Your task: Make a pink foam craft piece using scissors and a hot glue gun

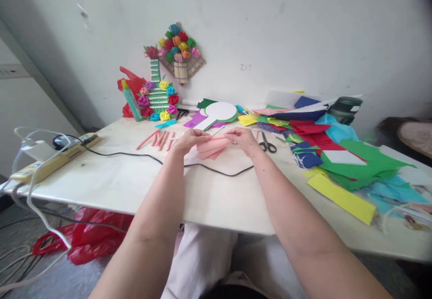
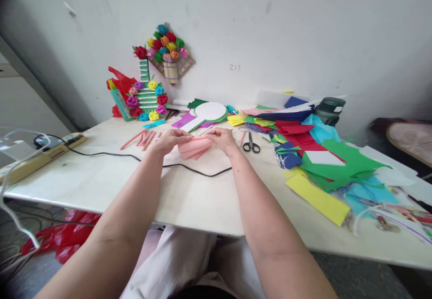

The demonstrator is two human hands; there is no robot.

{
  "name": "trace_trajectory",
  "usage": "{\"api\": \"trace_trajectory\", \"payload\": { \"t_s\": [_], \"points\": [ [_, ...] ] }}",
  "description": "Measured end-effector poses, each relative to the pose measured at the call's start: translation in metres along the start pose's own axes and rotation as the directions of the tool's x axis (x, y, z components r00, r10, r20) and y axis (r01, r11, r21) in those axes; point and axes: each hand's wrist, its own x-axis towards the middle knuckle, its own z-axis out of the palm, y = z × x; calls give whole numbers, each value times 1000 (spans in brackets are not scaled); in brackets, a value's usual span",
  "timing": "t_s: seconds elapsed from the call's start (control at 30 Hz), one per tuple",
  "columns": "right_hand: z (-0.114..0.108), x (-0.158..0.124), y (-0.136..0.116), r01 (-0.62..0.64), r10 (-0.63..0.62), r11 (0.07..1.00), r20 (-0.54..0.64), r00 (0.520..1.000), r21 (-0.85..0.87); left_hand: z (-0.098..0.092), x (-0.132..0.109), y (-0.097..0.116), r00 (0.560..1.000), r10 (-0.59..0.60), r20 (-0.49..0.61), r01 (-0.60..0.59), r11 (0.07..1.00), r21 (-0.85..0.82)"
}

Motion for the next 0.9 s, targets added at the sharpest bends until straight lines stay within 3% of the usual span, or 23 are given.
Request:
{"api": "trace_trajectory", "payload": {
  "t_s": [0.2,0.33,0.43,0.57,0.73,0.9],
  "points": [
    [-1,-2,-3,44,-39,989,40,998,-142,0,0,3,998,27,-61,-25,999,40],
    [5,-1,-3,166,-138,954,127,982,-249,8,-1,10,998,46,-39,-43,996,82],
    [8,0,-1,190,-129,933,208,970,-306,13,-3,14,998,59,7,-59,992,108],
    [9,-1,1,182,-104,908,218,970,-378,16,-2,14,998,59,25,-61,991,118],
    [6,-3,-6,168,-108,933,198,974,-318,11,-2,11,998,54,-42,-52,997,51],
    [1,-3,-9,52,-30,981,118,993,-184,6,-4,13,992,60,-109,-63,998,-27]
  ]
}}
